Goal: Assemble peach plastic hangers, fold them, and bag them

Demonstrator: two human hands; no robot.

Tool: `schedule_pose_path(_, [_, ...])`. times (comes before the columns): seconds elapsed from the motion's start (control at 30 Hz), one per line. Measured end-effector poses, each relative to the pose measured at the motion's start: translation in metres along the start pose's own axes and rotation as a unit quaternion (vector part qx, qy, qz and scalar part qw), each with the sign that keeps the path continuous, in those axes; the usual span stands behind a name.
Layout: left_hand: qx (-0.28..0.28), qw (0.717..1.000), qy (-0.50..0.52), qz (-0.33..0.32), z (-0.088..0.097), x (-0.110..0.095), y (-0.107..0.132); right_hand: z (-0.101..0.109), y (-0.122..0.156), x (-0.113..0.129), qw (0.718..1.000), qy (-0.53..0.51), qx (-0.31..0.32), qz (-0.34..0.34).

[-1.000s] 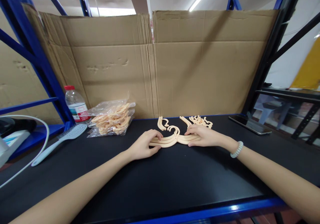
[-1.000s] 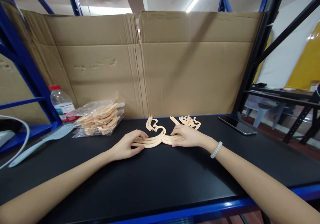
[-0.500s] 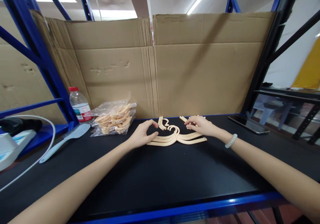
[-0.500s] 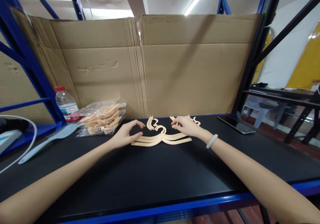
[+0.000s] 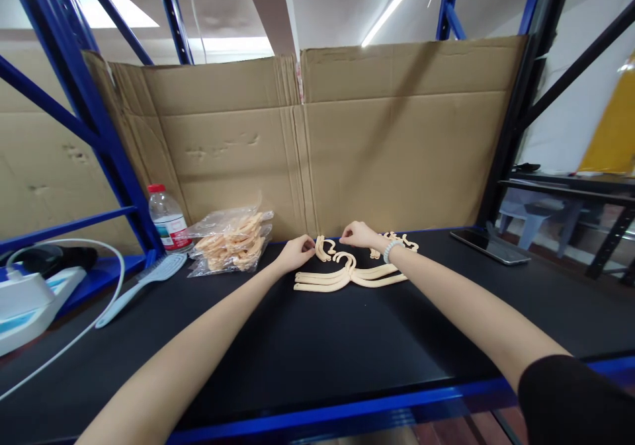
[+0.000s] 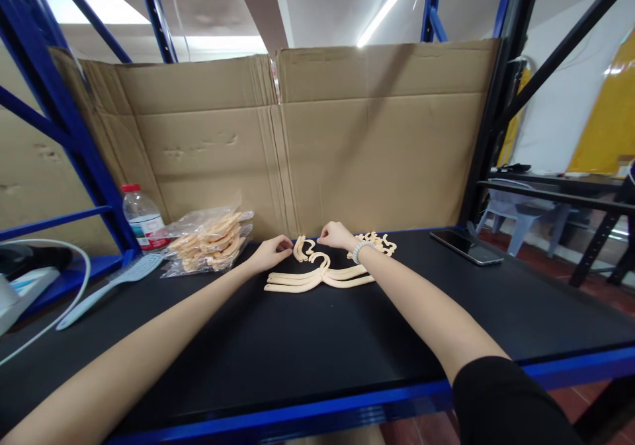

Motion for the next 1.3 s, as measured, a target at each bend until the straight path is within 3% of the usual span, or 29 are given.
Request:
schedule_pose_path(0.23, [-0.042,0.999,-0.014,-0.005,-0.006,0.008,-0.001,-0.026,-0.019,-0.006,0.991,-0.039,0.072,-0.104])
schedule_pose_path(0.5, [-0.035,0.998,-0.033,-0.030,-0.007,0.005,0.001,-0.038,-0.033,-0.009,0.981,-0.091,0.061,-0.160])
schedule_pose_path(0.77, [-0.039,0.997,-0.063,0.029,-0.005,0.009,0.004,-0.034,-0.031,-0.011,0.953,-0.217,0.024,-0.208])
schedule_pose_path(1.07, [-0.027,0.982,-0.068,0.172,0.005,0.027,0.003,0.001,-0.002,-0.020,0.881,-0.453,-0.007,-0.134])
schedule_pose_path(1.3, [-0.016,0.981,0.030,0.192,0.024,0.033,0.000,0.017,0.051,-0.018,0.814,-0.577,-0.023,-0.058])
Point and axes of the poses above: each hand's wrist, its own y-axis away from the middle knuckle, its own z-axis out of the back of the hand, x = y × z, the point moved 7 cm from there along -y, towards the middle knuckle, and after that the axes turned 5 degrees about -y, right-handed, at the moved point
